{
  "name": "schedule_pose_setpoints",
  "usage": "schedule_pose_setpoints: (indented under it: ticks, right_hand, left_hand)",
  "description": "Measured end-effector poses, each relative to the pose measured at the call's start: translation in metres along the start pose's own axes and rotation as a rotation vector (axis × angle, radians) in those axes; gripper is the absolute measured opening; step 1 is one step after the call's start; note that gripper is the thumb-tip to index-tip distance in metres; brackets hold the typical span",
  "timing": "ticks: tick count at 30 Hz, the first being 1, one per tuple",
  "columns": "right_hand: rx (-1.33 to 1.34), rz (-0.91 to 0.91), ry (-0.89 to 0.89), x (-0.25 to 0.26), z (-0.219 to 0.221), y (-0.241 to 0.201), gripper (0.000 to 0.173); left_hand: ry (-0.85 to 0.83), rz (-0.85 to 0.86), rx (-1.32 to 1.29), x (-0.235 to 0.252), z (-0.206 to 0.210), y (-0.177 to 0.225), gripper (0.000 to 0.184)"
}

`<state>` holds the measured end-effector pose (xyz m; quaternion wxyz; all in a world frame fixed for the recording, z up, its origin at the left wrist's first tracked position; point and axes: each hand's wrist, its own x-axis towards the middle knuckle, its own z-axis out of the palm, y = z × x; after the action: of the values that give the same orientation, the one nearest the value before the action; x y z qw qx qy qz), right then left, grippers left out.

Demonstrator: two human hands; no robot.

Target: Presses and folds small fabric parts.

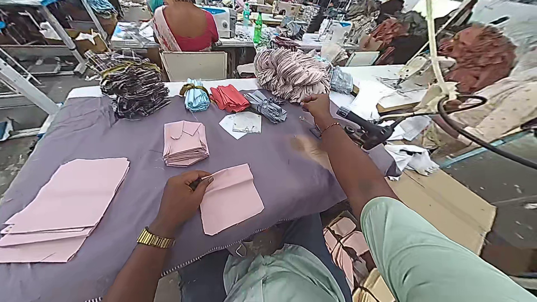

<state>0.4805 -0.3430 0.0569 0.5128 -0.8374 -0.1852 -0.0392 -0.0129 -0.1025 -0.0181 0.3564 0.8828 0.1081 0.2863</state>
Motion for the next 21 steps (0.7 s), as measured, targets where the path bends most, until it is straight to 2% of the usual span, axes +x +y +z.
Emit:
schedule_pose_setpoints:
  ticks: [3,6,8,12,14,18,21]
  right_hand:
    - [0.183,-0.066,-0.006,-0.012,-0.008,-0.007,0.013]
    - [0.125,-0.206,0.038,-0.018,-0.016,-0.008,0.014]
    - [0.09,-0.223,0.023,-0.032,-0.015,-0.018,0.018]
    - [0.206,-0.198,-0.095,-0.083,0.007,-0.032,0.022]
    - [0.226,-0.15,-0.214,-0.122,0.018,-0.041,0.026]
    - [0.241,-0.21,-0.474,-0.202,0.039,-0.06,0.012]
    - [0.208,-0.323,-0.535,-0.232,0.045,-0.068,0.006]
  left_hand:
    - [0.004,0.01,-0.007,0.001,0.001,0.0,0.017]
    - [0.01,0.021,0.012,0.002,0.001,0.002,0.018]
    - [0.022,0.025,0.062,-0.001,0.0,0.002,0.02]
    - [0.038,-0.022,0.048,-0.003,-0.003,0.003,0.016]
    - [0.03,-0.048,0.028,-0.002,-0.002,0.005,0.015]
    - [0.055,-0.056,0.063,-0.002,-0.002,0.008,0.017]
    - [0.142,-0.022,0.093,-0.003,-0.003,0.009,0.019]
